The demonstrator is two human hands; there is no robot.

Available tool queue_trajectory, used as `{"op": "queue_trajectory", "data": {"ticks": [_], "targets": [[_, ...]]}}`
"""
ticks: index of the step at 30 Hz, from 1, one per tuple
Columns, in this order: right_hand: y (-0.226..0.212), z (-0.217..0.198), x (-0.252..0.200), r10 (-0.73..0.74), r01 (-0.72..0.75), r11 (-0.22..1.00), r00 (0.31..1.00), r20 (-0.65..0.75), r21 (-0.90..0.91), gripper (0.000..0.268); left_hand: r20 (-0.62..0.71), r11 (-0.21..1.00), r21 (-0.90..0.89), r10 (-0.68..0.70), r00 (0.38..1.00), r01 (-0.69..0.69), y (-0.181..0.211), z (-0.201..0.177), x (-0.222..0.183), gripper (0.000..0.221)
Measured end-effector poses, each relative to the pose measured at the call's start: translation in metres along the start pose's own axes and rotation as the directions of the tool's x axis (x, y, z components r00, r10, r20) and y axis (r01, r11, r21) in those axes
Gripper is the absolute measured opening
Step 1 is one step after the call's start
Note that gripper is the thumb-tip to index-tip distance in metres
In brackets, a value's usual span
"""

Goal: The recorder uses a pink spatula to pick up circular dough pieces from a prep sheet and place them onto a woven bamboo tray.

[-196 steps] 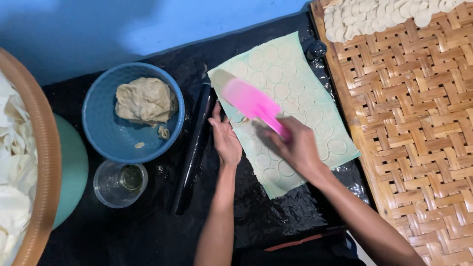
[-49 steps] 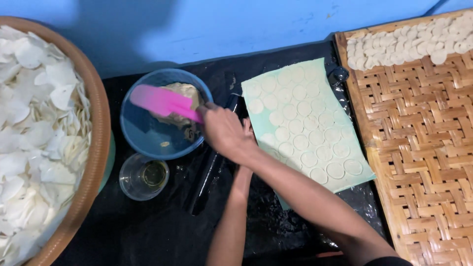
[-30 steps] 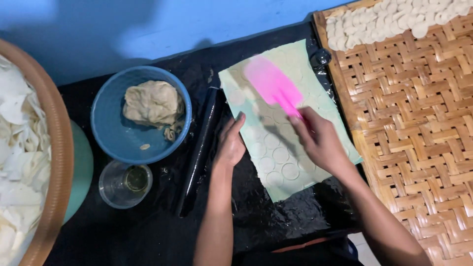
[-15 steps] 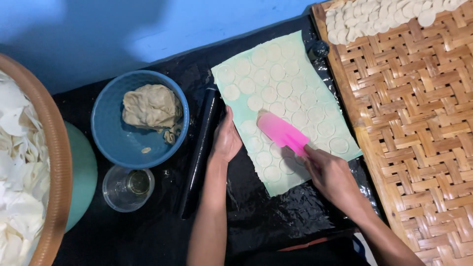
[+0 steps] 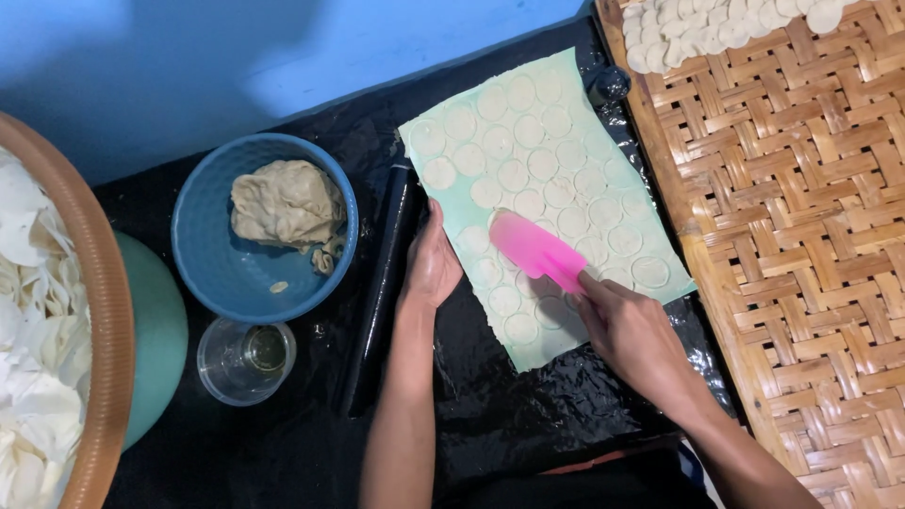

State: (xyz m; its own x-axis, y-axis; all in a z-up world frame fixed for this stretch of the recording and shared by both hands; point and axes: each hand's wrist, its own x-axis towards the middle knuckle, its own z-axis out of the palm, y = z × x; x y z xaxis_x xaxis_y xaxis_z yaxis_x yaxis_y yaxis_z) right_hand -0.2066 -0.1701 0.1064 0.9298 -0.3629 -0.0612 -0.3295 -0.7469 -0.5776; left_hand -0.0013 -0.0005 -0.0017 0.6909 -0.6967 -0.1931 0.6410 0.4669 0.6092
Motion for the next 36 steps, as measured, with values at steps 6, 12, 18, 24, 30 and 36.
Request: {"op": "queue_trajectory", "data": {"ticks": [6,12,18,24,30,36], "targets": [[0.002,0.001,0.006,0.023,-0.022,1.0,0.997,0.074,-0.012,0.037,0.024,1.0,-0.001,-0.007,1.0,0.007,0.004,0.006,-0.004,0.08],[0.02,0.012,0.016,-0.021,0.029,0.995,0.996,0.09,-0.091,0.042,0.046,1.0,0.0,-0.003,0.999,0.003,0.005,0.007,-0.003,0.08],[0.015,0.009,0.024,-0.045,0.05,0.997,0.996,0.072,-0.066,0.038,-0.09,0.995,0.096,0.013,0.996,-0.004,-0.011,-0.022,0.006,0.078],[0.026,0.009,0.033,0.081,-0.107,0.987,0.976,0.2,0.121,0.035,-0.031,1.0,-0.011,-0.005,1.0,0.005,0.001,0.0,0.0,0.079],[0.044,0.019,0.03,0.154,-0.21,0.951,0.958,0.243,0.227,0.035,-0.167,0.998,0.023,-0.047,0.985,0.051,-0.017,-0.033,0.009,0.077],[0.056,0.022,0.031,0.123,-0.222,0.88,0.96,0.25,0.42,0.036,0.018,1.0,-0.025,-0.018,1.0,0.019,-0.001,-0.003,-0.001,0.072]]}}
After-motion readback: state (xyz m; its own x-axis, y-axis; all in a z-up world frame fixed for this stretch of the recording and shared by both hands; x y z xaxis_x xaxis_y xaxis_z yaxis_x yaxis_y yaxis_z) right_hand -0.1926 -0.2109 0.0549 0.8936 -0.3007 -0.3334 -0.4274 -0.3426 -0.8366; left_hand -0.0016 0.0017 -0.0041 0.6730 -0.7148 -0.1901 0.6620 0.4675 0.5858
